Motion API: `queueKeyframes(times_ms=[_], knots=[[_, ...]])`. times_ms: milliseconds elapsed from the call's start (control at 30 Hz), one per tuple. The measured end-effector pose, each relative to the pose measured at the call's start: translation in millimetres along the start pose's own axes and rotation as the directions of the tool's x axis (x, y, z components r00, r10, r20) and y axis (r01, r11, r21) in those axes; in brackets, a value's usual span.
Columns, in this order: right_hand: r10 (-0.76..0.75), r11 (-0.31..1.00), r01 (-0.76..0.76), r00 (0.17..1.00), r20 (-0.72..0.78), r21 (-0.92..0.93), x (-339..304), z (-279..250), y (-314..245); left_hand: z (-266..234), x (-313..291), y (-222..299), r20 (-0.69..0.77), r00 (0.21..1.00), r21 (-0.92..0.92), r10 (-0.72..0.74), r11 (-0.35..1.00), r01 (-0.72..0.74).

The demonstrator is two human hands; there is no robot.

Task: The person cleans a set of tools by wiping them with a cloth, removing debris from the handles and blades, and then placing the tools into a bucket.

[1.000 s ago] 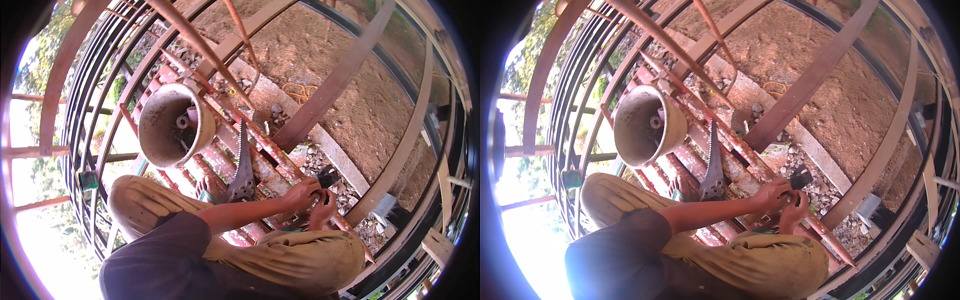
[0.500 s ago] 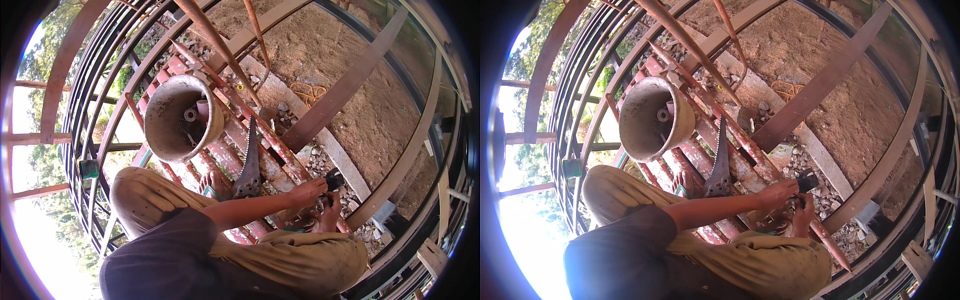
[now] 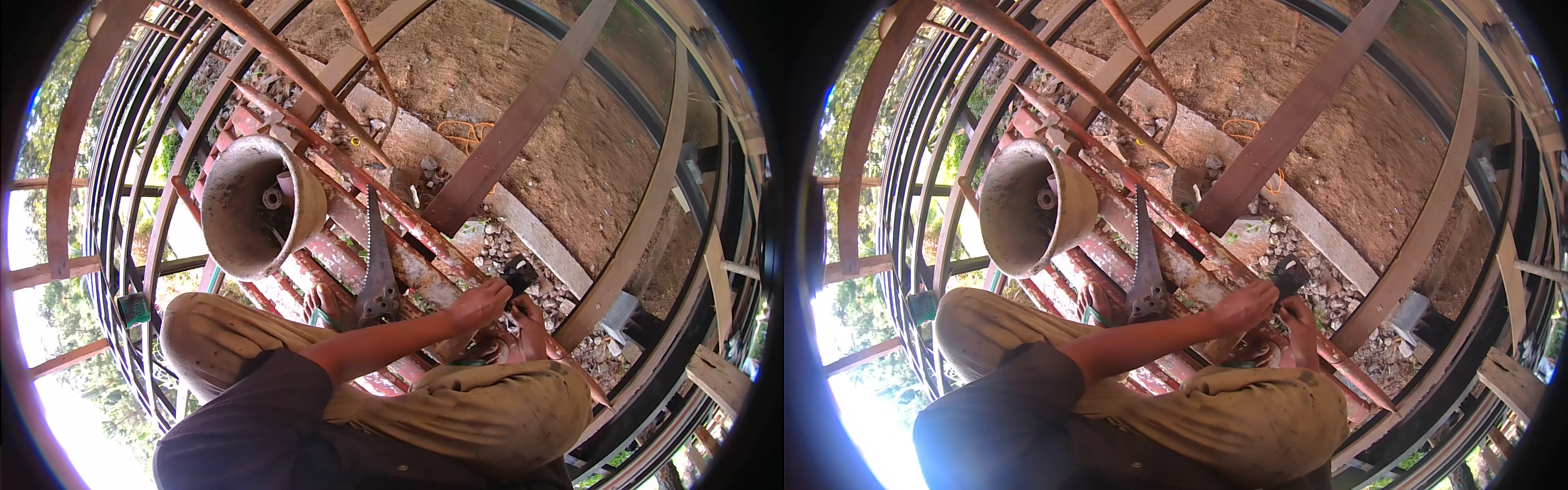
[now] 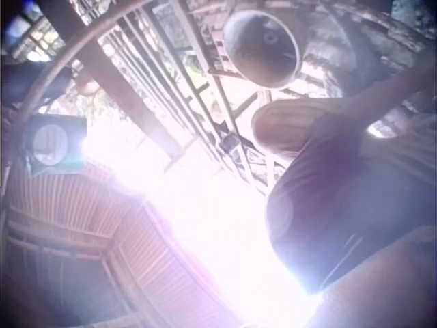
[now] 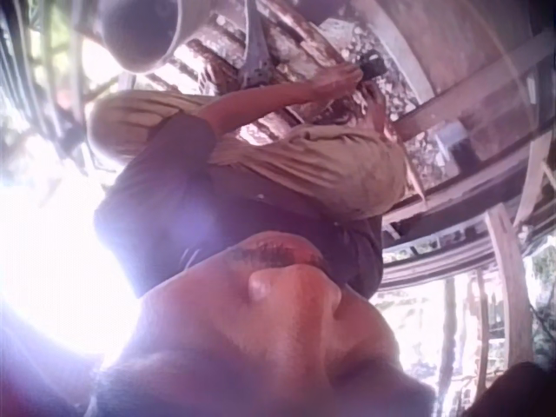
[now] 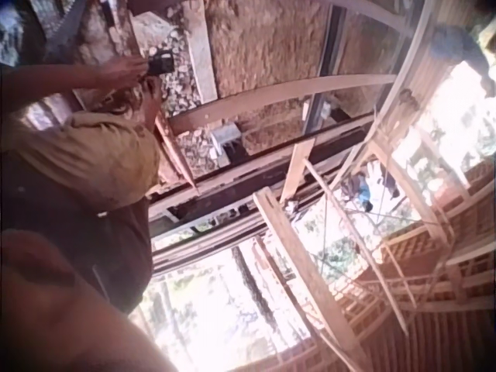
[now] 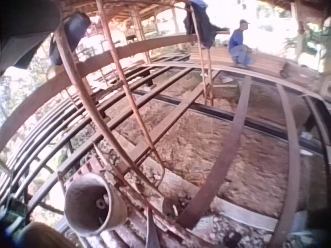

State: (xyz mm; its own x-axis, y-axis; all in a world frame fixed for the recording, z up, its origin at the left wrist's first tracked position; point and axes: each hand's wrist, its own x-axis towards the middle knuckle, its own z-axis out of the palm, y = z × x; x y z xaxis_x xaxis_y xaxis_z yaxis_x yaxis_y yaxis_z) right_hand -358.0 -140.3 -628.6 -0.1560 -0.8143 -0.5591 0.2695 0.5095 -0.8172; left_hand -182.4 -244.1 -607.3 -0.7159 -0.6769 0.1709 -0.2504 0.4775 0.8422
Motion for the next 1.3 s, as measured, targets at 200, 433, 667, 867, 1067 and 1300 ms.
queueKeyframes(times_ms=[200, 433, 667, 867, 1067, 1300], knots=[[0.187, 0.966, -0.176, 0.982, -0.041, 0.191, -22, 33, -34, -7, -4, -8, 0.021, 1.0, 0.019, -0.013, 1.0, 0.012], [0.159, 0.97, -0.144, 0.985, -0.066, 0.196, -13, 14, -4, -12, -2, 1, 0.076, 0.996, -0.056, 0.056, 0.997, -0.052], [0.017, 0.999, -0.022, 0.995, -0.096, -0.047, -15, 17, -13, -5, -1, 4, 0.114, 0.99, 0.113, 0.086, 0.989, -0.099], [-0.15, 0.924, 0.038, 0.951, -0.269, -0.38, -19, 27, -24, -12, 8, 8, 0.111, 0.986, 0.175, 0.12, 0.975, -0.139], [-0.388, 0.624, -0.045, 0.849, -0.359, -0.78, -14, 19, -7, -18, 15, -7, 0.339, 0.938, 0.178, -0.068, 0.984, 0.007], [-0.291, 0.51, -0.074, 0.923, -0.253, -0.857, 3, 15, 2, -85, 57, -19, 0.563, 0.772, 0.362, -0.296, 0.928, 0.092]])
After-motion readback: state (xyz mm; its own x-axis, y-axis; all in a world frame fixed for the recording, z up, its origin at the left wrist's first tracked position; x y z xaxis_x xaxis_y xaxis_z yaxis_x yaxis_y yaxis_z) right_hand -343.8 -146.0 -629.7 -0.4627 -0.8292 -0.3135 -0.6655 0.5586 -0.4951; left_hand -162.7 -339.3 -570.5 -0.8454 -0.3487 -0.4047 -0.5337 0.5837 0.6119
